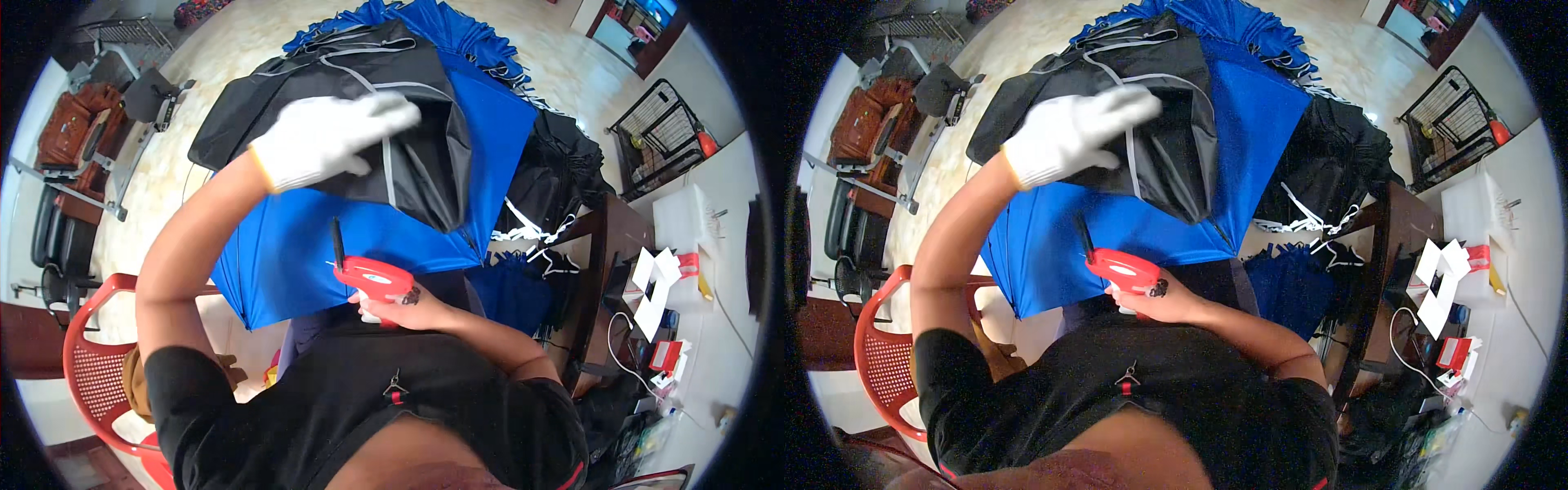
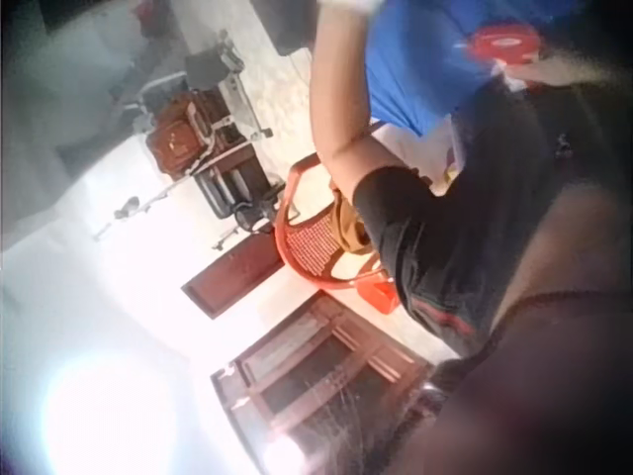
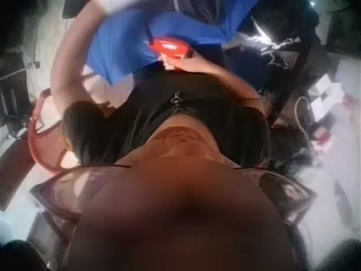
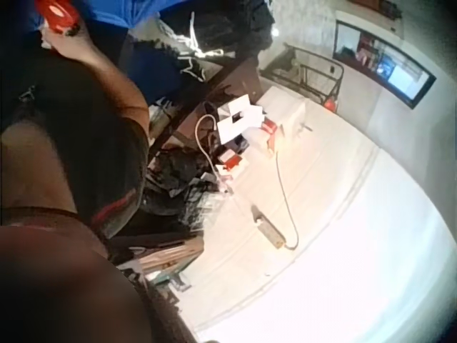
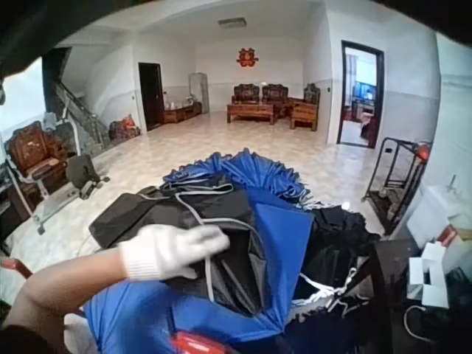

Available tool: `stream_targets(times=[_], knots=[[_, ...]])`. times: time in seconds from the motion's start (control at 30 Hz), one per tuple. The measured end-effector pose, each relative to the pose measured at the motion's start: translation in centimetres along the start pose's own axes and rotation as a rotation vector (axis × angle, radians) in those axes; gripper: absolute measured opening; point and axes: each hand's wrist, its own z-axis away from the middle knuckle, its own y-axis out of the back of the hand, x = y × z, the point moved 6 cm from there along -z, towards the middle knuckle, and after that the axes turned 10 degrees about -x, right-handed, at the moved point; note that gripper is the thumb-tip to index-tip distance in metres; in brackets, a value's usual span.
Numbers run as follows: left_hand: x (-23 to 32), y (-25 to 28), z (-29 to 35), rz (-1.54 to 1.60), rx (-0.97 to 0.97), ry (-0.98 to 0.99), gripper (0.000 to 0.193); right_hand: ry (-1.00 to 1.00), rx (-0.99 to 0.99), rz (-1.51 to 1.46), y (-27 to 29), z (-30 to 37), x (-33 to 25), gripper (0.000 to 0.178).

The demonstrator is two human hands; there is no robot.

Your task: Assembling umbrella canopies using a heat gun to finish edges and manual folding.

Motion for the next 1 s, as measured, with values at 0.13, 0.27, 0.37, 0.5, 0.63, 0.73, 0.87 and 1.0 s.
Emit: stream_targets(times=[0.13,0.27,0.37,0.5,0.63,0.73,0.87,1.0], knots=[[-6.6,0.2,-5.8,-0.247,0.157,0.057,0.051,0.075,0.067,0.033,1.1,0.8,-0.5,0.036],[-27.8,2.9,1.6,0.276,0.551,0.546,0.031,0.128,0.088,-0.009,1.7,1.1,0.0,0.034],[-32.0,-1.1,10.7,-0.132,0.455,0.974,0.047,0.121,0.079,-0.057,1.7,1.3,0.2,0.033],[-24.0,-5.3,15.9,-0.143,-0.043,1.301,0.043,0.154,0.058,-0.044,2.7,1.2,1.2,0.033],[-20.7,-13.3,20.0,-0.211,-0.517,1.102,0.035,0.146,0.03,-0.045,1.6,0.8,1.5,0.034],[-22.5,-19.4,20.0,1.115,0.41,0.781,0.022,0.108,0.041,-0.063,0.6,0.4,1.7,0.035],[-16.6,-19.9,14.2,1.991,0.535,0.769,0.011,-0.026,0.022,-0.188,0.7,0.5,1.5,0.037],[-17.0,-21.7,14.9,2.212,0.319,0.915,0.009,-0.187,-0.128,-0.467,0.7,-1.4,-2.9,0.038]])
